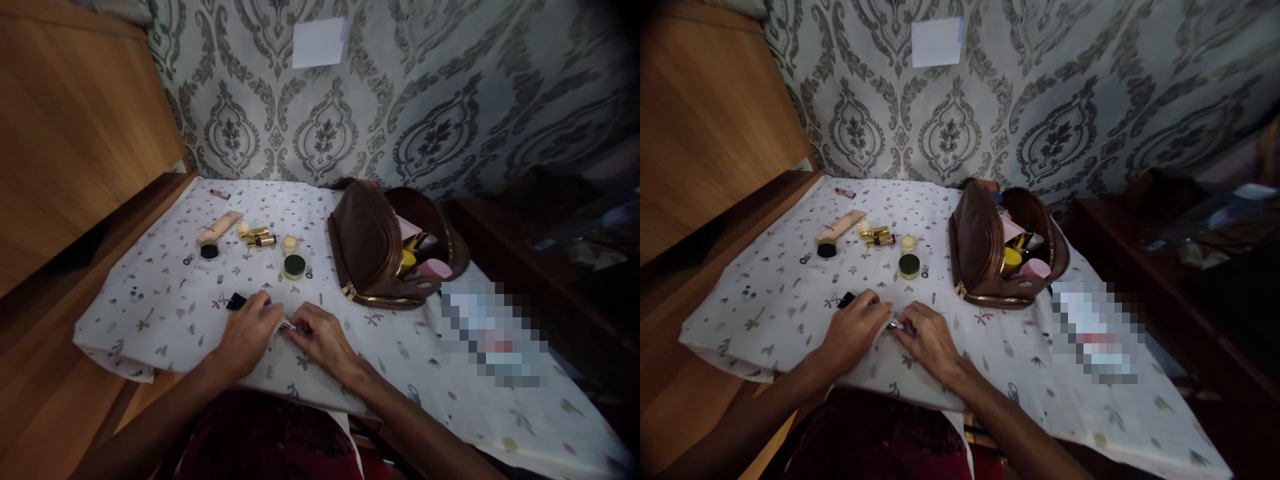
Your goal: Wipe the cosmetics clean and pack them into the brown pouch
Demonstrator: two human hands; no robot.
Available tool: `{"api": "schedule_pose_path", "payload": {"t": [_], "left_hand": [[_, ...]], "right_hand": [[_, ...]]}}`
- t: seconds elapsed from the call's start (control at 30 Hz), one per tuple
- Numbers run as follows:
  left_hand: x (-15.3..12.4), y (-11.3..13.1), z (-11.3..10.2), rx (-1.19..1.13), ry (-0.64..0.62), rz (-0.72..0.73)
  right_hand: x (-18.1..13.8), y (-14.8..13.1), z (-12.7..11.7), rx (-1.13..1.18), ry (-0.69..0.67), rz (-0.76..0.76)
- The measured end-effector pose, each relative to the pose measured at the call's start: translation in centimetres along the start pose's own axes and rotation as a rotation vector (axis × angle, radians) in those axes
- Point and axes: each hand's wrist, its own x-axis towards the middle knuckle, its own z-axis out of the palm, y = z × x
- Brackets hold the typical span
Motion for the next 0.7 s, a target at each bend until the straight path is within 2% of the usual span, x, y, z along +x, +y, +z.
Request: {"api": "schedule_pose_path", "payload": {"t": [0.1, 0.2, 0.33, 0.43, 0.53, 0.7], "left_hand": [[0.0, -2.8, -0.3, -0.001, -0.002, -0.135], [-0.5, -5.2, -0.4, -0.065, 0.046, -0.259], [-1.2, -6.3, -0.3, -0.104, 0.063, -0.292], [-1.4, -5.7, -0.2, -0.057, 0.074, -0.273], [-1.5, -4.1, -0.1, -0.037, 0.121, -0.231], [-2.1, -0.1, 1.0, -0.074, 0.171, 0.026]], "right_hand": [[-0.1, 0.0, 0.0, -0.021, 0.008, -0.015], [-0.1, 0.1, 0.1, -0.016, 0.03, -0.035], [-0.2, 0.3, 0.2, 0.014, 0.047, -0.039], [-0.2, 0.3, 0.1, 0.032, 0.043, -0.035], [-0.2, 0.2, 0.0, 0.052, 0.036, -0.045], [-0.3, 0.1, 0.0, 0.035, 0.027, -0.056]]}}
